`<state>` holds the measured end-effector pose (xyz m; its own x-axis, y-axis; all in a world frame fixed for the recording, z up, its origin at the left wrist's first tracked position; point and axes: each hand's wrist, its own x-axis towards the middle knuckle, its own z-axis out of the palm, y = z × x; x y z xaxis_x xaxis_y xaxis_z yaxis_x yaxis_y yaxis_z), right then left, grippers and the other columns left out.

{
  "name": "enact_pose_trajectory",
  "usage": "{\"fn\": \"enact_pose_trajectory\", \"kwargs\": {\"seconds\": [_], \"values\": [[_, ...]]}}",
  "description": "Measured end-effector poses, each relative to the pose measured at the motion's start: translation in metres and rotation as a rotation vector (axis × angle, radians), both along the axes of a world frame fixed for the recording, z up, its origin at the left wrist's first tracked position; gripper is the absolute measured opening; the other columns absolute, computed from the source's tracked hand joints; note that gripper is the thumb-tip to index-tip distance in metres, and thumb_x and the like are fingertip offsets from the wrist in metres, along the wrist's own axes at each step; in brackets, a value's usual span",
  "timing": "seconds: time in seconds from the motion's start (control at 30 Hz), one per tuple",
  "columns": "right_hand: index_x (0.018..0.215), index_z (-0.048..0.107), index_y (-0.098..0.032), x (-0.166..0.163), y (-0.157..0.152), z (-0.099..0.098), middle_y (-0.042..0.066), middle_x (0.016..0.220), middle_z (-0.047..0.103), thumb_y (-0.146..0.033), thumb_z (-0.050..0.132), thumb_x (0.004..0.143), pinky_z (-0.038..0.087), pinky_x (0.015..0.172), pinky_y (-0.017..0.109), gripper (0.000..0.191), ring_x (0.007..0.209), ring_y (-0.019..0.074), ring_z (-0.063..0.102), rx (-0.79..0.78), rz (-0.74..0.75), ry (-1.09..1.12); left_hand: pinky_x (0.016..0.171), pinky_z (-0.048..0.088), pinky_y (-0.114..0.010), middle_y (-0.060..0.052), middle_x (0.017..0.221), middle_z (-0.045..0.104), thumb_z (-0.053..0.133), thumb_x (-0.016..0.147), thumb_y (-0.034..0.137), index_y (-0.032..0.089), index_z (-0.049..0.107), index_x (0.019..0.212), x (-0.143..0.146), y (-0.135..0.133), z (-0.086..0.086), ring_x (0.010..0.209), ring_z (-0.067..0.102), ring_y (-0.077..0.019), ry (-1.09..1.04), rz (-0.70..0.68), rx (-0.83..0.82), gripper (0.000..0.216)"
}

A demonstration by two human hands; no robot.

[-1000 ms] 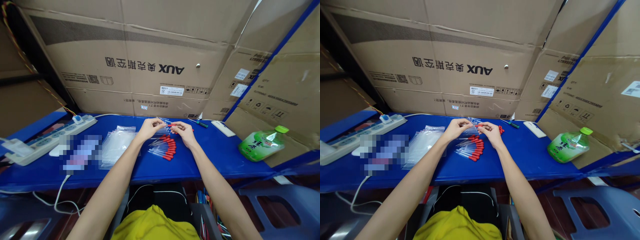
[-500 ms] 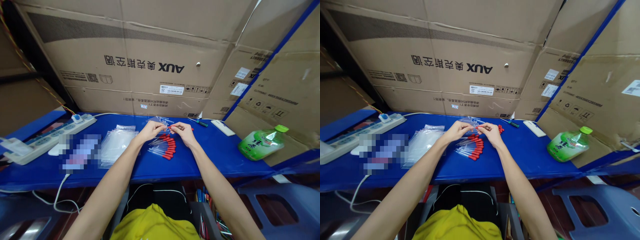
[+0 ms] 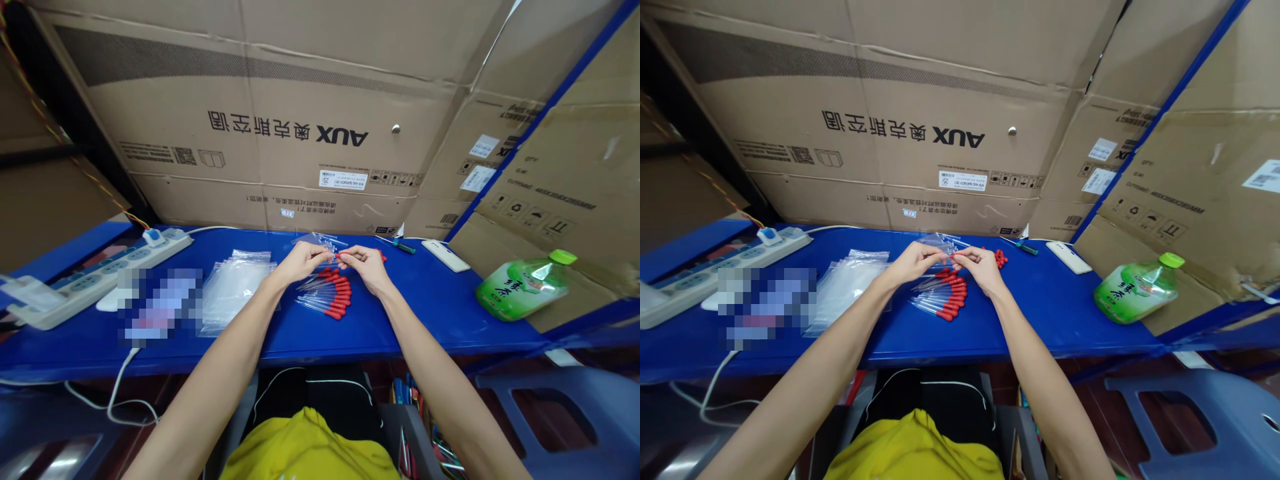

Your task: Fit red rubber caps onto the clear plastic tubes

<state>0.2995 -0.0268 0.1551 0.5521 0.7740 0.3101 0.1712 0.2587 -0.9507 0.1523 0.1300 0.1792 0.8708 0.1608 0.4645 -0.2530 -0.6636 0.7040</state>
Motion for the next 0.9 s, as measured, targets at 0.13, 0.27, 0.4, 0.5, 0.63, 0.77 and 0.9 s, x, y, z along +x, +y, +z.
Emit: {"fn": "enact_pose_trajectory", "kwargs": {"seconds": [0.13,0.27,0.4,0.5,0.63,0.77,0.9], "values": [[0.086,0.077,-0.019,0.000,0.000,0.000,0.006,0.078,0.078,-0.052,0.089,0.068,0.060,0.073,0.036,0.040,0.068,0.0205,0.073,0.013,0.010,0.010,0.062,0.039,-0.025,-0.002,0.072,0.071,0.057,0.099,0.038,0.012,0.079,0.087,0.002,0.000,-0.003,0.063,0.055,-0.0131,-0.016,0.016,0.005,0.036],[0.091,0.075,-0.019,0.000,0.000,0.003,0.005,0.078,0.078,-0.053,0.087,0.071,0.059,0.072,0.033,0.040,0.068,0.0182,0.072,0.016,0.030,0.006,0.058,0.035,-0.025,-0.002,0.071,0.071,0.059,0.098,0.041,0.012,0.080,0.089,0.006,0.002,-0.007,0.058,0.051,-0.0119,-0.034,0.057,0.035,0.037],[0.096,0.075,-0.020,0.004,-0.002,0.006,0.004,0.078,0.078,-0.054,0.086,0.072,0.058,0.071,0.031,0.043,0.069,0.0170,0.071,0.014,0.014,0.010,0.060,0.037,-0.025,-0.004,0.079,0.074,0.061,0.097,0.045,0.014,0.079,0.095,0.007,0.004,-0.008,0.062,0.056,-0.0138,-0.057,0.113,0.088,0.036],[0.097,0.076,-0.020,0.006,-0.002,0.006,0.003,0.079,0.078,-0.053,0.088,0.069,0.058,0.073,0.032,0.044,0.070,0.0176,0.071,0.000,-0.013,0.011,0.065,0.040,-0.026,-0.004,0.085,0.076,0.059,0.098,0.047,0.016,0.078,0.096,0.005,0.006,-0.008,0.068,0.061,-0.0160,-0.030,0.128,0.155,0.036],[0.095,0.078,-0.020,0.007,-0.002,0.006,0.004,0.083,0.078,-0.053,0.089,0.066,0.058,0.076,0.034,0.044,0.073,0.0191,0.071,-0.019,-0.041,-0.025,0.074,0.042,-0.027,-0.004,0.092,0.077,0.044,0.106,0.043,0.019,0.075,0.098,0.004,0.009,-0.009,0.081,0.067,-0.0185,0.051,0.083,0.256,0.039],[0.091,0.077,-0.020,0.007,-0.002,0.005,0.004,0.077,0.077,-0.054,0.088,0.067,0.059,0.076,0.035,0.043,0.071,0.0201,0.071,-0.034,-0.026,-0.052,0.070,0.039,-0.027,-0.003,0.081,0.073,0.043,0.106,0.039,0.018,0.071,0.090,0.005,0.009,-0.011,0.072,0.063,-0.0171,0.059,0.070,0.324,0.039],[0.089,0.077,-0.019,0.006,-0.002,0.003,0.004,0.075,0.077,-0.053,0.089,0.067,0.058,0.074,0.035,0.042,0.070,0.0202,0.071,-0.035,-0.022,-0.045,0.067,0.035,-0.026,-0.002,0.073,0.068,0.043,0.106,0.039,0.017,0.068,0.086,0.005,0.008,-0.011,0.064,0.057,-0.0152,0.037,0.055,0.318,0.039]]}}
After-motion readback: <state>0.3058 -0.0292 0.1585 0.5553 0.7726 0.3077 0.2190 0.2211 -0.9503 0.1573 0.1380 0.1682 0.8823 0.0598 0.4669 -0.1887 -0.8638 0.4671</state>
